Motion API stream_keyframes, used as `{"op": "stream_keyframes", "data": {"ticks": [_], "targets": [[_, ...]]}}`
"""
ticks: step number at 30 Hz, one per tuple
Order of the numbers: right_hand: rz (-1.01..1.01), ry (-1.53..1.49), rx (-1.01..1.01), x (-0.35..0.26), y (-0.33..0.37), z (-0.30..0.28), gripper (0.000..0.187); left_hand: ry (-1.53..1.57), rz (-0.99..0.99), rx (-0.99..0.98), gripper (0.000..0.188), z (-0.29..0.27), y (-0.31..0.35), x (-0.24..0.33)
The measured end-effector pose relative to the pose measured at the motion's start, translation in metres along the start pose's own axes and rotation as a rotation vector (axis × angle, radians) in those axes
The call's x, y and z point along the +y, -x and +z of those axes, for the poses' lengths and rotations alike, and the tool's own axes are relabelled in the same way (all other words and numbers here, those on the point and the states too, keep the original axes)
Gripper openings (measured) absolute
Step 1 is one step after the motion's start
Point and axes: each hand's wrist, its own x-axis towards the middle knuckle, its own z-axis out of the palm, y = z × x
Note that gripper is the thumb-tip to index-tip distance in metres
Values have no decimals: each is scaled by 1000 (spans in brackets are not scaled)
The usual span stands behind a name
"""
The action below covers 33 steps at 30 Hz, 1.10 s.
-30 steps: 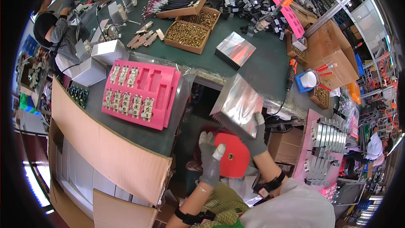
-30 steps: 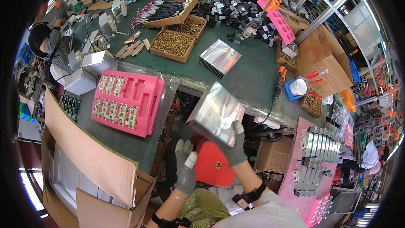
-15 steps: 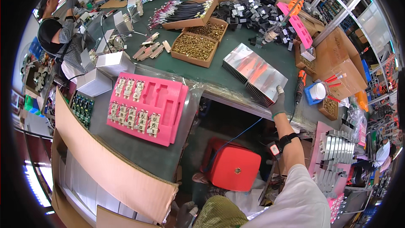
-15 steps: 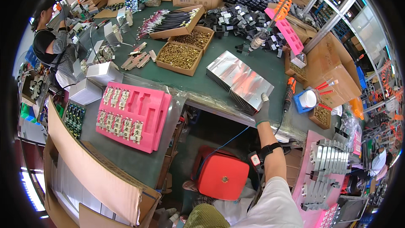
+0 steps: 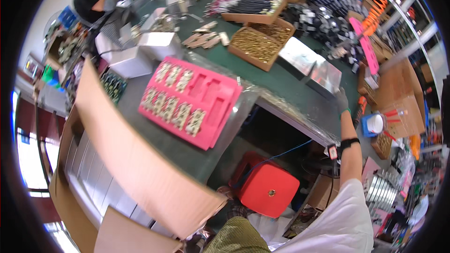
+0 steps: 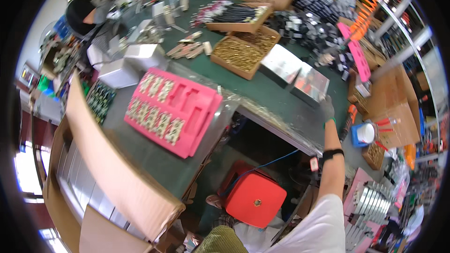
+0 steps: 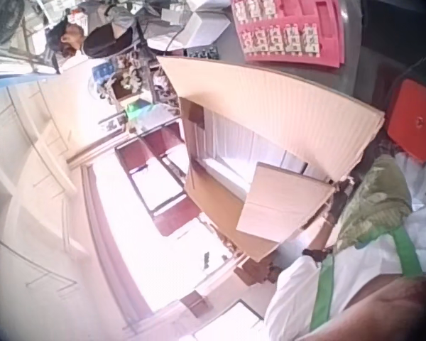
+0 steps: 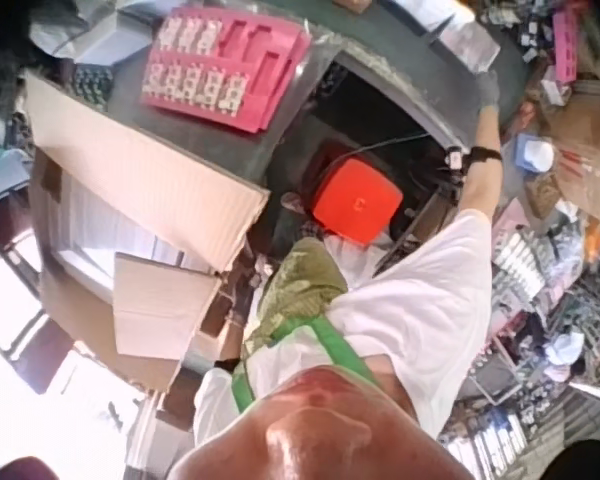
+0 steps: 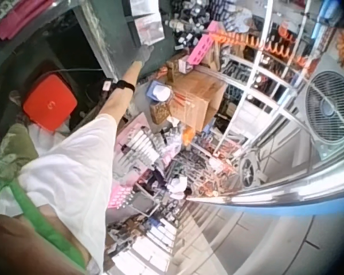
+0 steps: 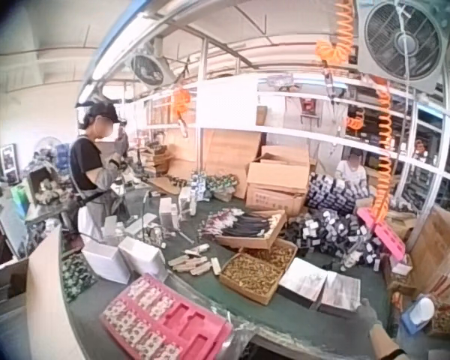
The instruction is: Assemble metal heatsink or plate components by aligning them and using a power drill to secure wires/connectors.
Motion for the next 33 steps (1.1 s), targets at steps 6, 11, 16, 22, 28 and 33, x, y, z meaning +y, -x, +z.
{"op": "stream_keyframes", "data": {"ticks": [6,11,16,22,28,33], "targets": [[-295,-516,-356,-91,236,28,43,21,178,130,30,6,42,-39],[-171,-829,-1778,-149,521,42,26,277,120,270,50,-6,91,-63],[-1058,-155,-2063,-240,729,23,32,975,144,391,47,-10,143,-151],[-1168,-91,-2006,-336,933,64,25,1516,117,659,36,-19,213,-294],[-1136,-568,-1034,-442,1060,210,32,1770,38,869,32,-18,243,-398],[-1198,-95,-429,-523,1018,255,55,1896,52,818,28,-6,254,-450]]}}
